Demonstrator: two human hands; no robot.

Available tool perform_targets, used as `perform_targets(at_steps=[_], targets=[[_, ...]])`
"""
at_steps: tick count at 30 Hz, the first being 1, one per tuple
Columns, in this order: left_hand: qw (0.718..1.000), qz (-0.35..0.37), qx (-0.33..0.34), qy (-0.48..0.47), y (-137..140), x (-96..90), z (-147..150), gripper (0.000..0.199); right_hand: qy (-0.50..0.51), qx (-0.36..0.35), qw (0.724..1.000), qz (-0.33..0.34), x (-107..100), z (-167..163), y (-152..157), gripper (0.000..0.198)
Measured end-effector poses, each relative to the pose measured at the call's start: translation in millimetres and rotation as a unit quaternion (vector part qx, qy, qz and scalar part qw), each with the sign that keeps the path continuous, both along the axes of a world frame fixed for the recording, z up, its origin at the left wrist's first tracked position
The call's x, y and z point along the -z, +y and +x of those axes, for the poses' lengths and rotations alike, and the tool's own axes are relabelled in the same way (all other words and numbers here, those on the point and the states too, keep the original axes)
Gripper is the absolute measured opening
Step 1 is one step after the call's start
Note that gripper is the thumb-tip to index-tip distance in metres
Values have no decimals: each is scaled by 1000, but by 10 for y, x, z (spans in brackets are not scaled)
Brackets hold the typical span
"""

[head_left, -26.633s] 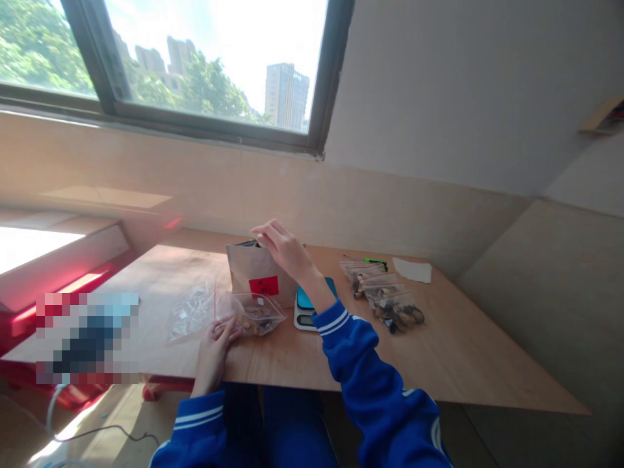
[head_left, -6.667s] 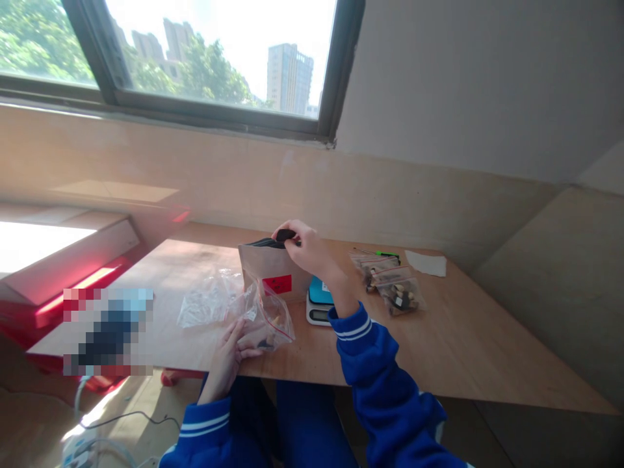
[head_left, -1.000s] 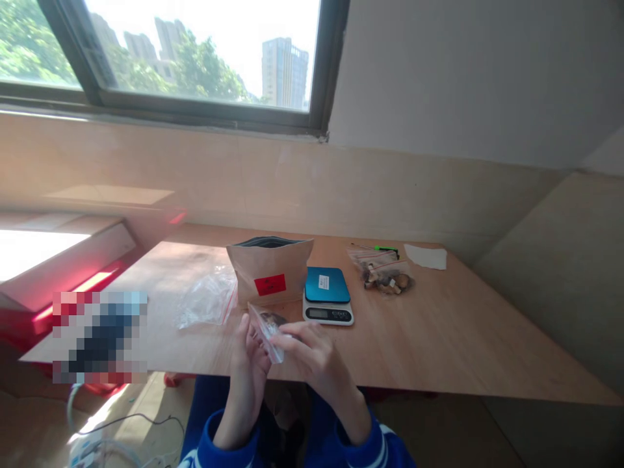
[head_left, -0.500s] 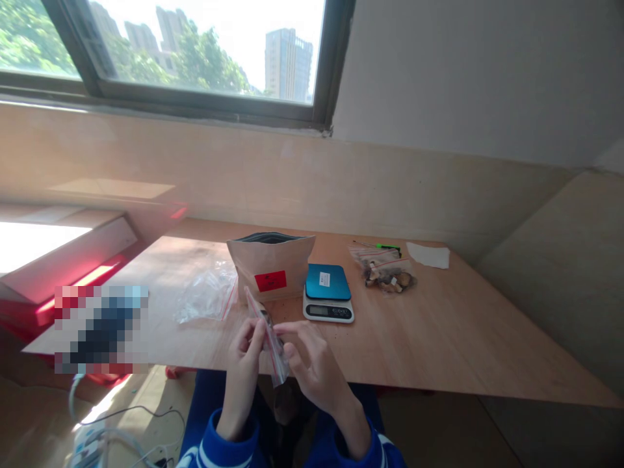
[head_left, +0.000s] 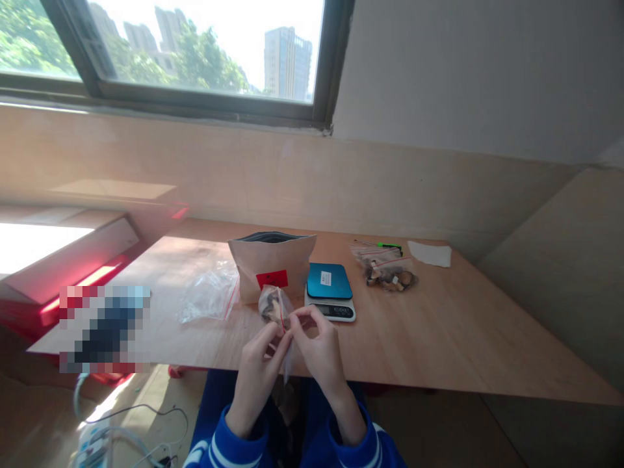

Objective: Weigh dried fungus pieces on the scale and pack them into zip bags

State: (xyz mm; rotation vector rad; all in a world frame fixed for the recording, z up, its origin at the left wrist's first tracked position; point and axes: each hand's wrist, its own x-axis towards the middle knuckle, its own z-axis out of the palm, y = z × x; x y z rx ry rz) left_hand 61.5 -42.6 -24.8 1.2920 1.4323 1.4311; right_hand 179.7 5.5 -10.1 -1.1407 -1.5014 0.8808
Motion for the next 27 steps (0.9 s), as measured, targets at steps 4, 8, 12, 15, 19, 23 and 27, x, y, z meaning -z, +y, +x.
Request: perform_targets(at_steps=[4,8,12,15,19,23,27], targets=[[999,-8,-23,-31,-64,-35,-95,34,66,98,993,-1,-12,172,185,25],[996,-32,20,-79,-50,-11,-169,37,110,29,993,-21,-154,243,257,29],[983,22,-5,-185,33,133,-207,43,149,-19,988,-46,-295,176,241,29],[968,-1,20,-249,61,297,-245,48,164,-76,980,-79,-335,98,252,30],[951,-43,80,-295,51,440,-287,56,103,-107,985,-89,-352,-6,278,32],[937,-58,48,-342,83,419,-298,57,-27,-23,995,91,-413,-19,259,19],[926,-51,48,-372,131,345,-311,62,-140,-160,966,150,-449,44,242,12]])
